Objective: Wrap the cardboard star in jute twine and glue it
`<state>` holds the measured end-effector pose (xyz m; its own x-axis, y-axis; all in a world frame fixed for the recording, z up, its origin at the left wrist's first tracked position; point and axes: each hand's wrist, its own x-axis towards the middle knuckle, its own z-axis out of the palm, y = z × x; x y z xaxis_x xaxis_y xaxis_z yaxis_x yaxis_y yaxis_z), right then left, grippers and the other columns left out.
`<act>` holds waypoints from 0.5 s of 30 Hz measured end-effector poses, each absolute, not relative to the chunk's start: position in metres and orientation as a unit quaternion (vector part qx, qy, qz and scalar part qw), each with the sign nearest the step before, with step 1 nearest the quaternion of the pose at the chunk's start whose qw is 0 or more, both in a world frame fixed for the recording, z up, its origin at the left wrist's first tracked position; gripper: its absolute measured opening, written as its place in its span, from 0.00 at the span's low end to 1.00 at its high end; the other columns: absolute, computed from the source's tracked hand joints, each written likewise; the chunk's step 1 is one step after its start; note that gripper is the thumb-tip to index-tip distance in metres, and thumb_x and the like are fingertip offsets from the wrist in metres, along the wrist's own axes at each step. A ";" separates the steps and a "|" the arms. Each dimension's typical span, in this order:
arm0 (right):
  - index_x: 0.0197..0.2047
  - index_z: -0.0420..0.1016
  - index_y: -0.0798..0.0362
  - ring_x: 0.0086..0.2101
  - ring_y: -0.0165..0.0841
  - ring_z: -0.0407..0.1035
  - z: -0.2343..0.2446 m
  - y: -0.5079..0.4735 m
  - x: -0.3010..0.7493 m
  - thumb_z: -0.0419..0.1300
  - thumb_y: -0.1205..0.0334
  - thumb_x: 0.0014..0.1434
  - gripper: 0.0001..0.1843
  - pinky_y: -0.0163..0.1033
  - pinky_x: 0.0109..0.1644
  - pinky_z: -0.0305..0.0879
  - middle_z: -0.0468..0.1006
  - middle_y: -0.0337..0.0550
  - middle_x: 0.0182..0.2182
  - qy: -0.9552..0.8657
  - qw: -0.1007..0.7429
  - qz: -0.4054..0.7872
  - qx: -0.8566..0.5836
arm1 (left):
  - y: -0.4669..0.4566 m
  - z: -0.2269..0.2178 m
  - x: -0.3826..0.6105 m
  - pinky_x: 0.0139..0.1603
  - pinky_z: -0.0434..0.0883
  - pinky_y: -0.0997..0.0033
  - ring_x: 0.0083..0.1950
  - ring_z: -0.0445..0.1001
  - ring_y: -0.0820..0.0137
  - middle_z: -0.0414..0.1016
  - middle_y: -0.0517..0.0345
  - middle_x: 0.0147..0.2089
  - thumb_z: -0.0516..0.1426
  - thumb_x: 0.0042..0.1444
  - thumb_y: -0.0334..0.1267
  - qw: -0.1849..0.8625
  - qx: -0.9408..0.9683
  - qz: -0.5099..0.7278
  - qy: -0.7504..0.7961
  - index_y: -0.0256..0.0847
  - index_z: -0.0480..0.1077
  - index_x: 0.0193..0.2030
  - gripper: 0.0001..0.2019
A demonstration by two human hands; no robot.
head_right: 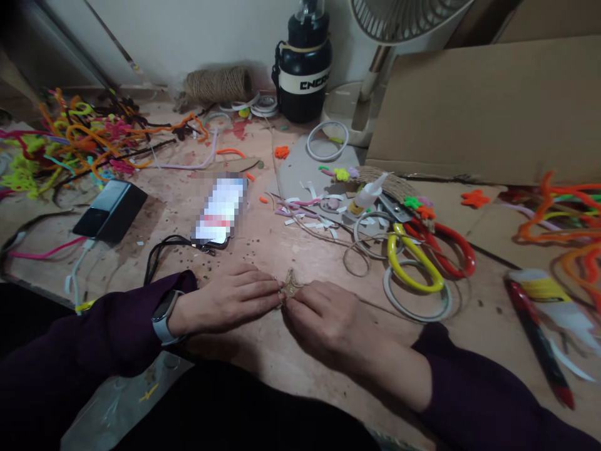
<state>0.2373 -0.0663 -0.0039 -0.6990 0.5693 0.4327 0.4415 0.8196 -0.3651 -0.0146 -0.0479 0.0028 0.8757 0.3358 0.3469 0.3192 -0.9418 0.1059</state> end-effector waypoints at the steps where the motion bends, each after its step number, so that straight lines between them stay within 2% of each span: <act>1: 0.39 0.73 0.52 0.30 0.31 0.65 -0.003 -0.065 0.238 0.59 0.70 0.63 0.04 0.40 0.33 0.61 0.76 0.42 0.31 -0.918 0.271 0.101 -0.271 | -0.048 0.004 -0.014 0.55 0.71 0.65 0.56 0.74 0.67 0.78 0.49 0.55 0.46 0.71 0.29 0.017 0.969 0.181 0.168 0.35 0.70 0.54 0.13; 4: 0.41 0.73 0.53 0.31 0.31 0.66 -0.003 -0.063 0.241 0.59 0.69 0.64 0.03 0.39 0.34 0.62 0.76 0.42 0.32 -0.925 0.263 0.064 -0.268 | -0.048 0.006 -0.014 0.55 0.71 0.65 0.55 0.75 0.67 0.78 0.49 0.54 0.46 0.71 0.29 0.011 0.969 0.182 0.165 0.34 0.70 0.54 0.13; 10: 0.42 0.75 0.52 0.32 0.32 0.67 -0.005 -0.062 0.242 0.57 0.65 0.67 0.05 0.39 0.35 0.63 0.75 0.43 0.32 -0.907 0.257 0.102 -0.319 | -0.046 0.007 -0.013 0.55 0.71 0.63 0.54 0.75 0.66 0.78 0.49 0.54 0.47 0.71 0.29 0.037 0.969 0.184 0.163 0.33 0.70 0.54 0.12; 15: 0.39 0.75 0.54 0.31 0.32 0.67 0.001 -0.062 0.238 0.56 0.68 0.67 0.06 0.38 0.33 0.62 0.75 0.44 0.30 -0.902 0.254 0.119 -0.328 | -0.045 0.005 -0.014 0.55 0.71 0.64 0.55 0.74 0.66 0.78 0.51 0.54 0.48 0.72 0.30 0.080 0.964 0.178 0.178 0.35 0.69 0.56 0.12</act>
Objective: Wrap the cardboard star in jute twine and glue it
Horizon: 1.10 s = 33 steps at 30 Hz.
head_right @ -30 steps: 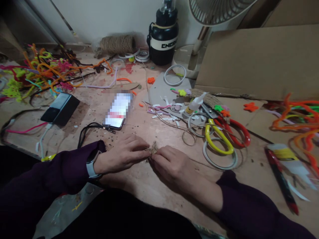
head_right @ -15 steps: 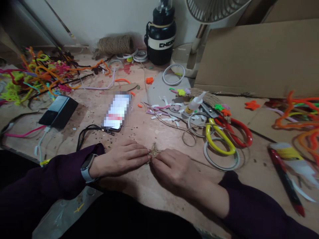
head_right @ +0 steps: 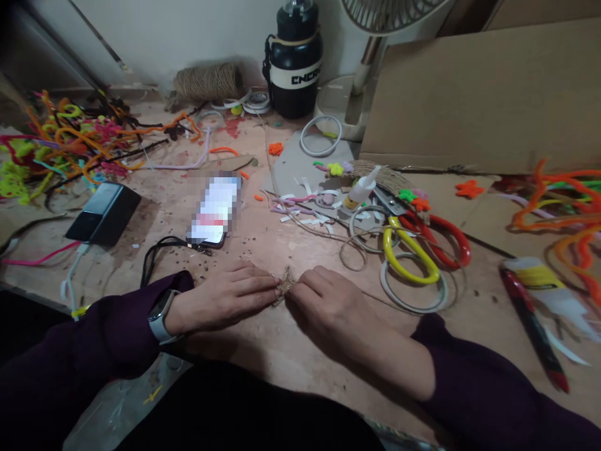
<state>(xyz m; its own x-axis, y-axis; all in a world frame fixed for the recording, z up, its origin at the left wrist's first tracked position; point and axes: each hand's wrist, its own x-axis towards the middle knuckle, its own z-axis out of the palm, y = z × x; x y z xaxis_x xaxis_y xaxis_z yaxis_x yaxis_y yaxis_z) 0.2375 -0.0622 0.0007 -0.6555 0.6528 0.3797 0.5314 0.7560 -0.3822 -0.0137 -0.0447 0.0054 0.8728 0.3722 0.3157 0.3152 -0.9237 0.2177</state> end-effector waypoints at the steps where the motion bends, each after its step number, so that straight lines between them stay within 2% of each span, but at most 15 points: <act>1: 0.38 0.75 0.55 0.31 0.32 0.67 0.002 -0.062 0.237 0.56 0.68 0.67 0.07 0.38 0.32 0.62 0.75 0.44 0.30 -0.901 0.258 0.122 -0.328 | -0.045 0.005 -0.014 0.55 0.71 0.63 0.55 0.74 0.66 0.78 0.50 0.55 0.48 0.72 0.30 0.085 0.963 0.179 0.182 0.36 0.69 0.56 0.12; 8: 0.36 0.75 0.58 0.31 0.32 0.67 0.004 -0.059 0.235 0.58 0.69 0.66 0.07 0.37 0.33 0.65 0.74 0.46 0.29 -0.888 0.264 0.182 -0.329 | -0.048 0.001 -0.010 0.55 0.71 0.61 0.53 0.75 0.64 0.78 0.49 0.53 0.51 0.68 0.30 0.100 0.952 0.209 0.202 0.36 0.69 0.55 0.12; 16: 0.41 0.77 0.58 0.32 0.33 0.68 0.013 -0.056 0.237 0.56 0.66 0.67 0.08 0.37 0.35 0.66 0.74 0.46 0.30 -0.888 0.232 0.238 -0.318 | -0.048 0.001 -0.004 0.54 0.71 0.63 0.49 0.75 0.66 0.80 0.52 0.50 0.54 0.69 0.36 0.141 0.928 0.234 0.253 0.37 0.72 0.51 0.09; 23: 0.38 0.78 0.56 0.31 0.32 0.68 0.016 -0.055 0.236 0.57 0.65 0.67 0.09 0.36 0.33 0.65 0.74 0.45 0.29 -0.886 0.234 0.240 -0.321 | -0.048 0.000 -0.006 0.55 0.70 0.61 0.51 0.73 0.65 0.78 0.52 0.51 0.52 0.69 0.33 0.125 0.938 0.220 0.238 0.39 0.71 0.53 0.11; 33: 0.38 0.77 0.56 0.30 0.32 0.66 0.010 -0.056 0.236 0.58 0.66 0.67 0.07 0.37 0.33 0.62 0.74 0.44 0.29 -0.901 0.247 0.173 -0.312 | -0.048 0.001 -0.006 0.55 0.70 0.62 0.52 0.72 0.65 0.78 0.52 0.52 0.52 0.69 0.34 0.127 0.940 0.203 0.241 0.39 0.72 0.53 0.11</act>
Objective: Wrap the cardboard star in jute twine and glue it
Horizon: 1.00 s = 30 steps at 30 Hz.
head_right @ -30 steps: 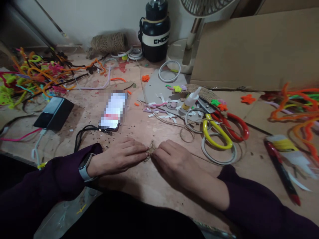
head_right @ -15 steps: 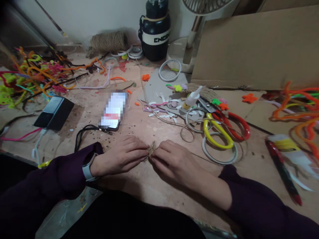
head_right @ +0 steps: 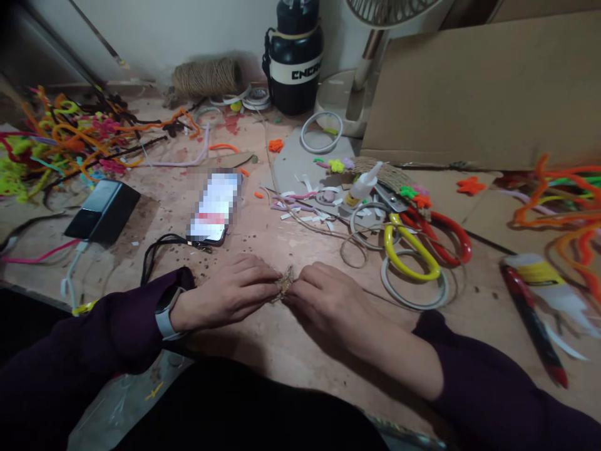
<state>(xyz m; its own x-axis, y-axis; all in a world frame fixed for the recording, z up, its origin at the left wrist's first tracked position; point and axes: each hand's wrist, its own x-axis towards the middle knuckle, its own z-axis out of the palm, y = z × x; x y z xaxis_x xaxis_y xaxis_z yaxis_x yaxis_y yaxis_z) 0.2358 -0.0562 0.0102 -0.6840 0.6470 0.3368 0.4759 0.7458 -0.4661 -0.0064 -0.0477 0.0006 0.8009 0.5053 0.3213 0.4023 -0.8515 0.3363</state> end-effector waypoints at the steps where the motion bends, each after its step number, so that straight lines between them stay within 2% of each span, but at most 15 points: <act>1: 0.37 0.77 0.55 0.30 0.32 0.66 0.011 -0.056 0.235 0.57 0.67 0.67 0.08 0.37 0.33 0.61 0.74 0.44 0.29 -0.904 0.242 0.163 -0.312 | -0.048 0.001 -0.006 0.55 0.70 0.62 0.52 0.72 0.65 0.78 0.52 0.52 0.52 0.69 0.34 0.127 0.940 0.203 0.242 0.39 0.72 0.53 0.11; 5: 0.36 0.75 0.54 0.31 0.33 0.65 0.014 -0.056 0.235 0.54 0.69 0.67 0.10 0.39 0.34 0.60 0.74 0.43 0.30 -0.915 0.218 0.141 -0.310 | -0.047 0.001 -0.007 0.56 0.70 0.62 0.52 0.72 0.65 0.78 0.52 0.53 0.52 0.69 0.33 0.126 0.941 0.204 0.240 0.39 0.71 0.54 0.11; 11: 0.36 0.75 0.54 0.30 0.32 0.64 0.008 -0.055 0.236 0.54 0.66 0.68 0.10 0.39 0.34 0.60 0.72 0.42 0.28 -0.904 0.236 0.143 -0.326 | -0.048 0.000 -0.006 0.56 0.70 0.62 0.51 0.72 0.65 0.78 0.53 0.52 0.52 0.69 0.33 0.126 0.939 0.209 0.241 0.40 0.71 0.54 0.11; 16: 0.36 0.76 0.56 0.31 0.33 0.66 0.007 -0.055 0.234 0.54 0.66 0.68 0.11 0.38 0.34 0.62 0.72 0.44 0.28 -0.890 0.234 0.188 -0.343 | -0.049 0.000 -0.006 0.56 0.69 0.61 0.52 0.72 0.64 0.77 0.51 0.53 0.52 0.69 0.33 0.132 0.941 0.203 0.238 0.39 0.71 0.55 0.12; 19: 0.36 0.76 0.55 0.31 0.32 0.66 0.007 -0.055 0.232 0.54 0.65 0.69 0.11 0.37 0.33 0.63 0.72 0.44 0.29 -0.881 0.232 0.215 -0.351 | -0.049 0.000 -0.006 0.56 0.69 0.61 0.51 0.72 0.63 0.78 0.51 0.52 0.54 0.68 0.33 0.132 0.939 0.212 0.237 0.37 0.73 0.52 0.10; 25: 0.36 0.76 0.54 0.31 0.32 0.67 0.005 -0.055 0.232 0.55 0.64 0.69 0.11 0.36 0.33 0.64 0.73 0.44 0.29 -0.875 0.238 0.229 -0.353 | -0.046 0.002 -0.003 0.53 0.69 0.63 0.48 0.74 0.65 0.79 0.51 0.48 0.54 0.69 0.35 0.185 0.917 0.237 0.261 0.37 0.74 0.47 0.08; 30: 0.36 0.77 0.54 0.31 0.32 0.67 0.004 -0.054 0.234 0.55 0.62 0.69 0.12 0.36 0.34 0.65 0.73 0.44 0.29 -0.874 0.242 0.239 -0.348 | -0.046 0.002 -0.002 0.56 0.66 0.61 0.48 0.75 0.67 0.79 0.52 0.48 0.55 0.68 0.37 0.223 0.901 0.243 0.283 0.38 0.74 0.47 0.08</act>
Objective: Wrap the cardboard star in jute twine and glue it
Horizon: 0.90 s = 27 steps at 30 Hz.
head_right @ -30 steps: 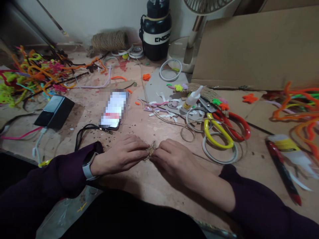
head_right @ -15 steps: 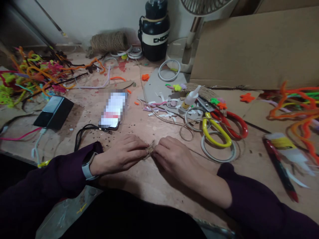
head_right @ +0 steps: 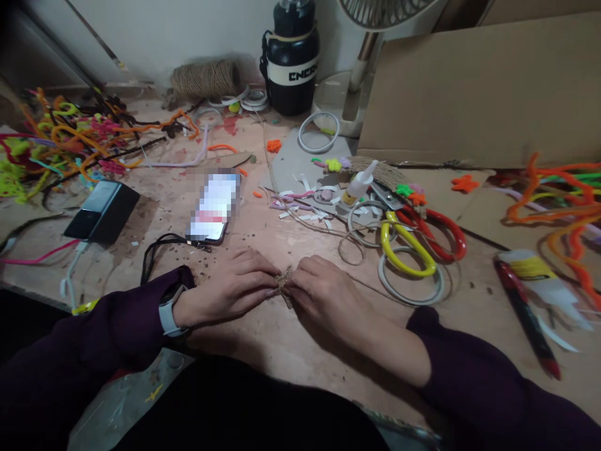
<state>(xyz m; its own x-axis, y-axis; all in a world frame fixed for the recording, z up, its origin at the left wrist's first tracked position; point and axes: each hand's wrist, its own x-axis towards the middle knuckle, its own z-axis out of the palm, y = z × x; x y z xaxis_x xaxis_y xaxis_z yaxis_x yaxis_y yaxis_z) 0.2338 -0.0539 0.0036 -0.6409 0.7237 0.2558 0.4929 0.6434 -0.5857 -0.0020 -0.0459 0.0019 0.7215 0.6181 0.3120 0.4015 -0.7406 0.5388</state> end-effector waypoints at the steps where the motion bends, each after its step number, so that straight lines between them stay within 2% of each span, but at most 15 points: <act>1: 0.36 0.77 0.54 0.31 0.32 0.67 0.004 -0.054 0.234 0.55 0.63 0.69 0.12 0.36 0.33 0.65 0.73 0.44 0.29 -0.875 0.241 0.236 -0.347 | -0.046 0.002 -0.002 0.57 0.64 0.60 0.49 0.75 0.67 0.80 0.53 0.47 0.55 0.68 0.37 0.227 0.898 0.242 0.289 0.39 0.74 0.46 0.07; 6: 0.37 0.76 0.54 0.31 0.32 0.68 0.005 -0.054 0.231 0.55 0.64 0.68 0.10 0.36 0.34 0.66 0.74 0.43 0.29 -0.875 0.248 0.230 -0.347 | -0.050 0.002 0.000 0.59 0.58 0.59 0.49 0.75 0.68 0.80 0.55 0.47 0.55 0.68 0.37 0.259 0.877 0.241 0.326 0.41 0.74 0.44 0.06; 9: 0.39 0.76 0.54 0.32 0.33 0.70 0.005 -0.055 0.230 0.56 0.64 0.67 0.07 0.37 0.35 0.67 0.75 0.43 0.30 -0.863 0.257 0.241 -0.362 | -0.053 0.002 0.001 0.61 0.56 0.59 0.51 0.74 0.68 0.79 0.56 0.48 0.56 0.67 0.36 0.289 0.862 0.239 0.340 0.41 0.72 0.48 0.06; 12: 0.40 0.76 0.54 0.32 0.33 0.69 0.006 -0.055 0.231 0.56 0.65 0.67 0.08 0.37 0.34 0.67 0.75 0.44 0.30 -0.864 0.254 0.245 -0.358 | -0.053 0.002 0.001 0.60 0.57 0.60 0.52 0.73 0.67 0.79 0.56 0.47 0.56 0.67 0.36 0.313 0.851 0.231 0.352 0.42 0.71 0.51 0.08; 23: 0.36 0.75 0.53 0.30 0.32 0.67 0.005 -0.053 0.229 0.57 0.65 0.67 0.08 0.37 0.34 0.65 0.74 0.42 0.28 -0.879 0.256 0.225 -0.334 | -0.051 0.005 0.000 0.61 0.57 0.57 0.53 0.74 0.66 0.79 0.55 0.48 0.54 0.67 0.35 0.327 0.849 0.222 0.350 0.42 0.70 0.52 0.09; 27: 0.37 0.75 0.54 0.31 0.32 0.67 0.001 -0.055 0.229 0.57 0.65 0.67 0.07 0.37 0.35 0.65 0.74 0.43 0.29 -0.879 0.261 0.218 -0.334 | -0.049 0.007 -0.004 0.61 0.60 0.57 0.55 0.73 0.64 0.78 0.53 0.51 0.57 0.63 0.35 0.345 0.852 0.233 0.316 0.41 0.69 0.55 0.13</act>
<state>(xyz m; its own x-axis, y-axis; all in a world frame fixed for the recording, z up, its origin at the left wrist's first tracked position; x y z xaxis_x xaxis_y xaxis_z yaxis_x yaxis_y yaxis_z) 0.2294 -0.0552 0.0014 -0.6410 0.7004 0.3140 0.4728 0.6825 -0.5573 -0.0044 -0.0488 0.0068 0.6914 0.6999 0.1788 0.3785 -0.5619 0.7355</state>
